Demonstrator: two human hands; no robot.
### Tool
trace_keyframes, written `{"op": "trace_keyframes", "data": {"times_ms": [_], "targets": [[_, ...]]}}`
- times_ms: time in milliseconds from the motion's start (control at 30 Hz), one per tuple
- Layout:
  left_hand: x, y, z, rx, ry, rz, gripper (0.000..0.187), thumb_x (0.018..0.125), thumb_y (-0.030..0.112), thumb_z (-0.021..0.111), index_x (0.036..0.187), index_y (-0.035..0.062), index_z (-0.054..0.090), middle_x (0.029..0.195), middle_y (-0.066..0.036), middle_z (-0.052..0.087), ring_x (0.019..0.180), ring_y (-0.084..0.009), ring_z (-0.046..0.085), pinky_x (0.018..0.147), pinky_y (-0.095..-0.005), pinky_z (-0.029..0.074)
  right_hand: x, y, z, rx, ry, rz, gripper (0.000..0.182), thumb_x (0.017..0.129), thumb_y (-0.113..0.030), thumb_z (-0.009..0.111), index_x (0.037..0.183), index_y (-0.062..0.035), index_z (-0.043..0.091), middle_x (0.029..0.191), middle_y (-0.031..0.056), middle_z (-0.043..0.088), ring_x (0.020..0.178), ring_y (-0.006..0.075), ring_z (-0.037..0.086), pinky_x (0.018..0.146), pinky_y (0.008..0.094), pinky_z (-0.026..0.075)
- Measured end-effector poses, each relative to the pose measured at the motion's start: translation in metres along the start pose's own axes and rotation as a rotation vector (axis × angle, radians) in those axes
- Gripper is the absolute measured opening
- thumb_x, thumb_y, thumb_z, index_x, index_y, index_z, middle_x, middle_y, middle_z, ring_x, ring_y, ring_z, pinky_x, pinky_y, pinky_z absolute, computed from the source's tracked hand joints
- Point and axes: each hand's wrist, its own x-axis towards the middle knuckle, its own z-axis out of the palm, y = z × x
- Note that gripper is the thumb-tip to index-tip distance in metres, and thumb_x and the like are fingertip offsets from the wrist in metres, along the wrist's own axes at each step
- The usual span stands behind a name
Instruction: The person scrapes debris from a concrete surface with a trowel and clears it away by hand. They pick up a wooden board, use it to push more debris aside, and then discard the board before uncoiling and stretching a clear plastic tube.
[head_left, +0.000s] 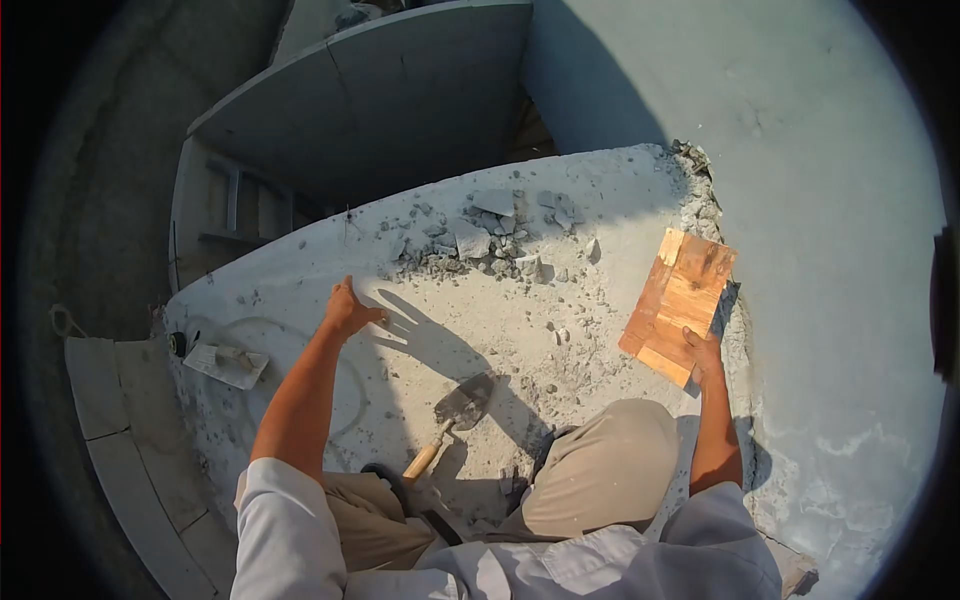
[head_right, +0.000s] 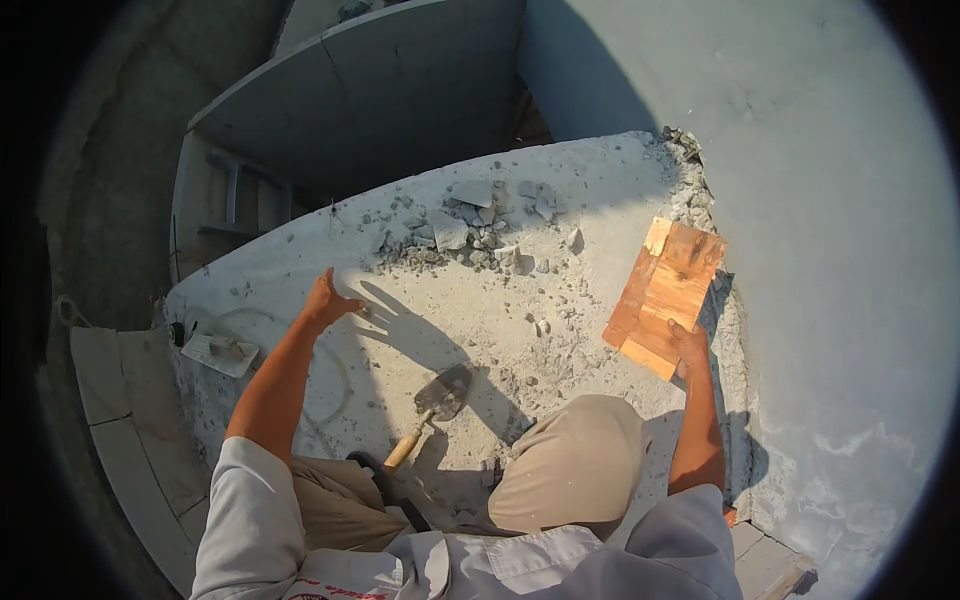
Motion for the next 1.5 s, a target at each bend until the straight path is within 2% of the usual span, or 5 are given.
{"op": "trace_keyframes", "data": {"times_ms": [133, 433, 700, 1133, 1500], "targets": [[-0.006, -0.021, -0.007, 0.078, 0.016, -0.243, 0.145, 0.061, 0.047, 0.097, 0.157, -0.0143, 0.007, 0.157, -0.044, 0.023, 0.154, -0.053, 0.007, 0.122, -0.0548, 0.029, -0.001, 0.036, -0.011, -0.002, 0.045, 0.085, 0.039, 0.092, -0.018, 0.077, 0.126, -0.0029, 0.064, 0.109, 0.0078, 0.071, 0.091, 0.0191, 0.068, 0.075, 0.0367, 0.056], [0.025, -0.027, 0.005, 0.2, -0.13, -0.444, 0.169, 0.055, 0.047, 0.101, 0.15, -0.0162, -0.022, 0.157, -0.043, -0.025, 0.15, -0.0589, -0.014, 0.119, -0.0673, 0.024, 0.01, 0.008, -0.004, 0.0, -0.059, 0.241, 0.044, 0.091, -0.015, 0.078, 0.13, -0.0045, 0.061, 0.114, 0.0085, 0.069, 0.097, 0.0247, 0.069, 0.085, 0.0406, 0.058], [0.038, -0.021, 0.009, 0.252, -0.222, -0.564, 0.17, 0.055, 0.051, 0.1, 0.149, -0.0158, -0.025, 0.155, -0.045, -0.028, 0.148, -0.0604, -0.018, 0.12, -0.0639, 0.024, 0.028, 0.001, -0.026, -0.096, -0.178, 0.352, 0.041, 0.092, -0.012, 0.077, 0.129, -0.0035, 0.062, 0.113, 0.0084, 0.07, 0.097, 0.0253, 0.068, 0.088, 0.0426, 0.055], [0.038, -0.028, 0.016, 0.198, -0.187, -0.562, 0.172, 0.054, 0.047, 0.102, 0.15, -0.012, -0.028, 0.158, -0.041, -0.027, 0.15, -0.0572, -0.019, 0.122, -0.0629, 0.016, 0.005, 0.02, 0.029, -0.022, 0.034, 0.362, 0.043, 0.092, -0.009, 0.073, 0.133, -0.0033, 0.059, 0.118, 0.011, 0.069, 0.104, 0.0307, 0.068, 0.093, 0.0502, 0.056], [0.037, -0.027, 0.013, 0.225, -0.179, -0.553, 0.17, 0.054, 0.045, 0.102, 0.151, -0.013, -0.025, 0.158, -0.042, -0.024, 0.15, -0.0583, -0.016, 0.12, -0.0663, 0.02, -0.026, -0.006, 0.288, 0.223, -0.042, 0.217, 0.035, 0.085, -0.004, 0.08, 0.119, -0.0001, 0.069, 0.112, 0.0095, 0.073, 0.093, 0.0207, 0.069, 0.084, 0.0366, 0.055]]}}
